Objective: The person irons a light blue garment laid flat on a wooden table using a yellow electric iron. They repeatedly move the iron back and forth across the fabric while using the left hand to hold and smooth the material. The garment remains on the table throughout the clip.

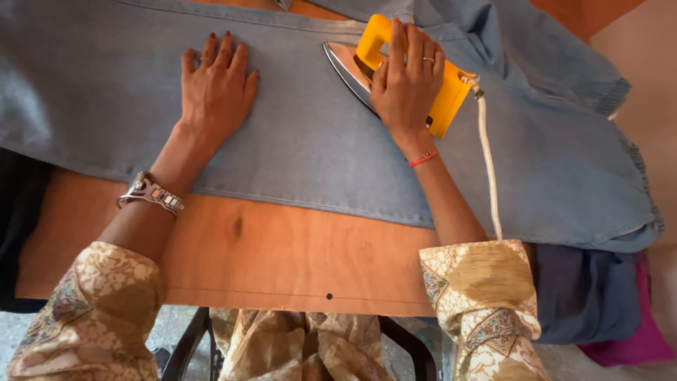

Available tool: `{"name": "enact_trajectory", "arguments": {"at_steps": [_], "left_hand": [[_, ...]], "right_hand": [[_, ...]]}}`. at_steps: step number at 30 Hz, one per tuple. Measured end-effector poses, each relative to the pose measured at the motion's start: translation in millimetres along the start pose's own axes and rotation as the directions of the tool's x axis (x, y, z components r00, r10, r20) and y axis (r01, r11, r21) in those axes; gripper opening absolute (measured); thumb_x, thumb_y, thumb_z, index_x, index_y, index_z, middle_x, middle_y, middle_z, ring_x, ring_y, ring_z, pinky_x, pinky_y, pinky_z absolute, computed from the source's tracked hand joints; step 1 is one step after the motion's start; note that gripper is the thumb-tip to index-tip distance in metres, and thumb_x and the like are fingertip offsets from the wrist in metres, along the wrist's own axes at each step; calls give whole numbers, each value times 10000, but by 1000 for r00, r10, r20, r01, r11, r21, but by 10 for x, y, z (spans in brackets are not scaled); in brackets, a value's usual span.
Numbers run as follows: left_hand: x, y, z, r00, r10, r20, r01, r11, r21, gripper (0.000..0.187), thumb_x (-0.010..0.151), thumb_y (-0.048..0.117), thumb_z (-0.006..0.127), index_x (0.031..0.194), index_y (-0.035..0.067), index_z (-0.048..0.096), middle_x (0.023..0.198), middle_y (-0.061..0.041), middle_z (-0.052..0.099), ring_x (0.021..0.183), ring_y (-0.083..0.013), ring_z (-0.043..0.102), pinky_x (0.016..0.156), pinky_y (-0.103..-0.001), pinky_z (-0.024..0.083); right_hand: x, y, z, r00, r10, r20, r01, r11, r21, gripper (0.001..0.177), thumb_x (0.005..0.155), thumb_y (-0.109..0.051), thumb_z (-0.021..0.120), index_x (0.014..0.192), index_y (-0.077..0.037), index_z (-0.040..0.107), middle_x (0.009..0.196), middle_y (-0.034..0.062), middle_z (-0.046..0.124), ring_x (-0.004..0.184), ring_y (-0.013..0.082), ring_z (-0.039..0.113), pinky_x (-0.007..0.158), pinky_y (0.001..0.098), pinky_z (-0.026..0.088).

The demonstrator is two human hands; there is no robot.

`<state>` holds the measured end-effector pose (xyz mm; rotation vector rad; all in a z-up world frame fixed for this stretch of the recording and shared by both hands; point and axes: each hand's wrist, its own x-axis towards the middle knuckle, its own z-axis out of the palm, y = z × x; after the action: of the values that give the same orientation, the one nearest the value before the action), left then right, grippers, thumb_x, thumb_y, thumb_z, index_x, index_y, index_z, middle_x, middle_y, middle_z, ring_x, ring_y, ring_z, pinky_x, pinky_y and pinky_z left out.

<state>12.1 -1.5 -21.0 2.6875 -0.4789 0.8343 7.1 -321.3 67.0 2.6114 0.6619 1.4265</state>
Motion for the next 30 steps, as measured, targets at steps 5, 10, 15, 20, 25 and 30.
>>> {"name": "enact_trajectory", "arguments": {"at_steps": [5,10,15,20,25,30], "left_hand": [[53,29,-73,1000,6,13,-6,1000,11,474,1071,296,569,1425,-20,563,1523,-252,534,1428,-418,450,1092,-636,296],[6,20,-102,1000,14,23,-13,1000,-19,443,1100,281,565,1423,-23,564,1542,-253,533,1453,-422,452,1111,-632,303],[10,-7,-84,999,33,18,-32,999,-25,430,1116,280,557,1399,-45,559,1549,-257,529,1459,-425,449,1110,-630,304],[-1,-16,-73,999,45,9,-45,999,8,431,1128,285,549,1407,-43,558,1565,-243,526,1469,-411,447,1124,-624,306],[32,5,-54,999,7,37,-7,1000,-5,475,1097,295,546,1441,-33,559,1537,-252,524,1455,-418,438,1106,-630,304],[22,-17,-57,999,5,41,-5,1000,-7,476,1104,295,516,1449,-30,546,1551,-255,509,1462,-416,419,1122,-638,285]], "right_hand": [[27,-31,-71,1000,10,-15,-9,997,82,559,919,-166,651,1429,30,532,1347,205,559,1230,389,543,1062,497,402],[18,-195,-178,994,-27,-105,45,984,173,463,930,-124,686,1370,-5,601,1300,152,604,1168,337,593,1027,479,435],[37,-370,-372,981,-81,-174,132,943,306,420,884,-97,693,1294,-27,629,1221,124,635,1088,297,637,976,457,456],[87,-495,-440,984,-82,-159,125,953,277,409,873,-79,686,1273,-15,626,1212,113,633,1092,288,632,981,462,451],[67,-508,-317,989,-72,-130,95,980,178,411,867,-102,669,1265,-11,619,1194,121,628,1092,294,600,969,484,432],[249,-309,156,995,4,-99,-8,999,-45,452,889,-160,654,1311,-15,582,1196,138,614,1097,313,564,972,489,407]]}}
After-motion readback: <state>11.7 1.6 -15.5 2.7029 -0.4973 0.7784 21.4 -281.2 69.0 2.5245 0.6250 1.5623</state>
